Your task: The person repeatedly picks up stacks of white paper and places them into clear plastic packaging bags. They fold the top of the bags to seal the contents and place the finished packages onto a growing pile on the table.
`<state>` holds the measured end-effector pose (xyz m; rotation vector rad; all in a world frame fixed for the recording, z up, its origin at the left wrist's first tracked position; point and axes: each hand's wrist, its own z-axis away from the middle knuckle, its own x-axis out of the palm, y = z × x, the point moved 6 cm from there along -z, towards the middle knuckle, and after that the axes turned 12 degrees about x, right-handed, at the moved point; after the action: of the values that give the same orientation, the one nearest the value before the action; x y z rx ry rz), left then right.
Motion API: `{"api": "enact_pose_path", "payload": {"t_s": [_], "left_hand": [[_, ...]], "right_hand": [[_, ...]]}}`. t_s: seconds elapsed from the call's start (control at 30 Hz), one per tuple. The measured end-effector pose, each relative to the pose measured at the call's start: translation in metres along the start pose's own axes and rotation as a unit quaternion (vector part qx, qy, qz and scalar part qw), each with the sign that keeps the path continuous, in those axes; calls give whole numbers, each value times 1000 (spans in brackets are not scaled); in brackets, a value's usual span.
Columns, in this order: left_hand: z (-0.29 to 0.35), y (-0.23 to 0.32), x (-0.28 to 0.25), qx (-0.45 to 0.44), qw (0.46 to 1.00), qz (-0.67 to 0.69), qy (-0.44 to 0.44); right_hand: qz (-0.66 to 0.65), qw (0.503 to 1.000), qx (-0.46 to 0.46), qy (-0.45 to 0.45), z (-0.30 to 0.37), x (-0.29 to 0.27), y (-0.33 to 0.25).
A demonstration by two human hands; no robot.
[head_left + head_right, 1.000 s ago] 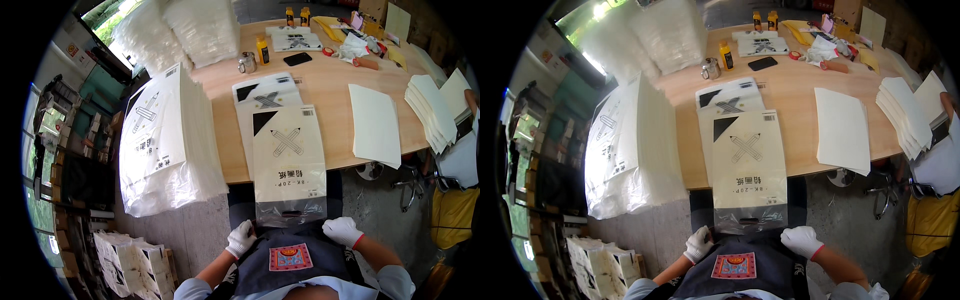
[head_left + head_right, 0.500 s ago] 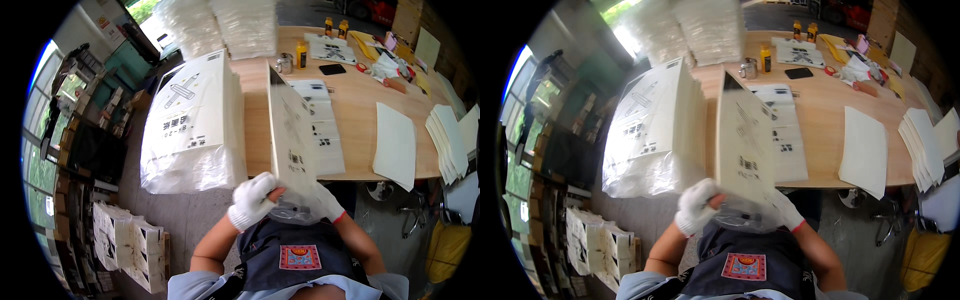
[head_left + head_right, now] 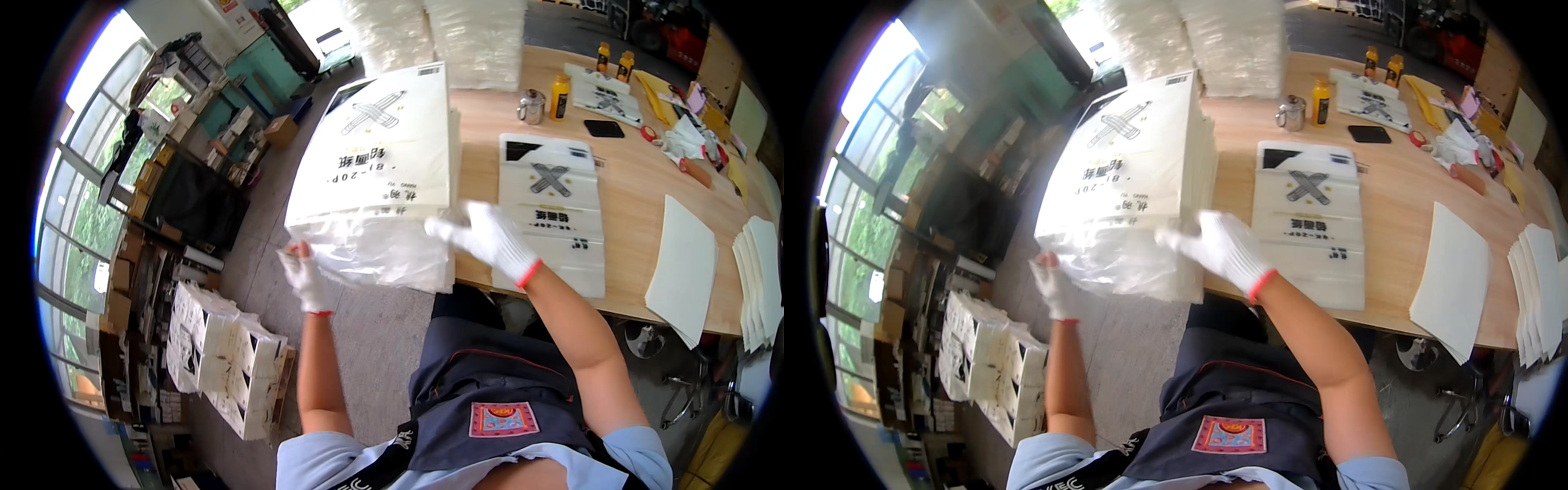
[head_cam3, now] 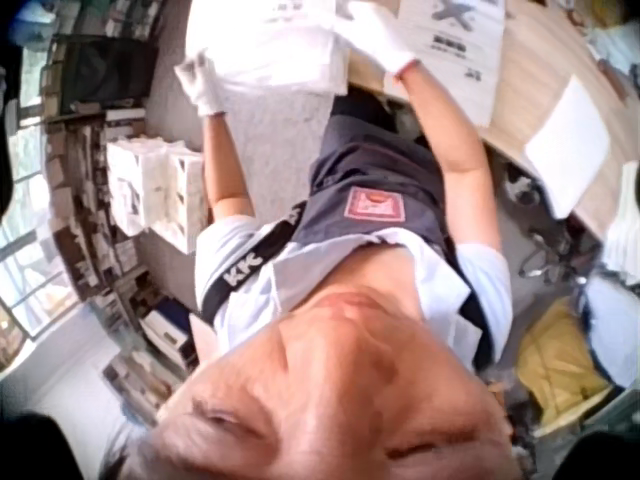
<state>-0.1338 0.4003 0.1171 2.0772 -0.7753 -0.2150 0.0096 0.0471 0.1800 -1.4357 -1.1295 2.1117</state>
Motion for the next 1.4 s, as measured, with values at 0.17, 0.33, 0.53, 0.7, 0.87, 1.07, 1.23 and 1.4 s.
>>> {"api": "enact_pose_path", "payload": {"t_s": [0.17,0.33,0.53,0.7,0.87,1.07,1.23,1.4], "left_hand": [[217,-107,30,-348,921,38,-173],[280,30,225,-72,784,-71,-613],[283,37,360,117,728,-192,-648],[293,-10,389,72,626,-206,-749],[271,-3,382,24,702,-128,-700],[256,36,401,169,725,-106,-659],[221,31,424,-117,832,164,-516],[177,80,410,-245,816,246,-462]], "right_hand": [[64,979,70,-181,79,62,106],[37,962,203,-179,143,73,209],[-36,962,253,-94,174,52,243],[-84,955,277,-57,188,45,253],[-324,916,234,-22,169,27,260],[-125,936,192,268,74,-28,265],[-209,928,255,173,30,-14,327],[63,933,325,140,103,-42,306]]}}
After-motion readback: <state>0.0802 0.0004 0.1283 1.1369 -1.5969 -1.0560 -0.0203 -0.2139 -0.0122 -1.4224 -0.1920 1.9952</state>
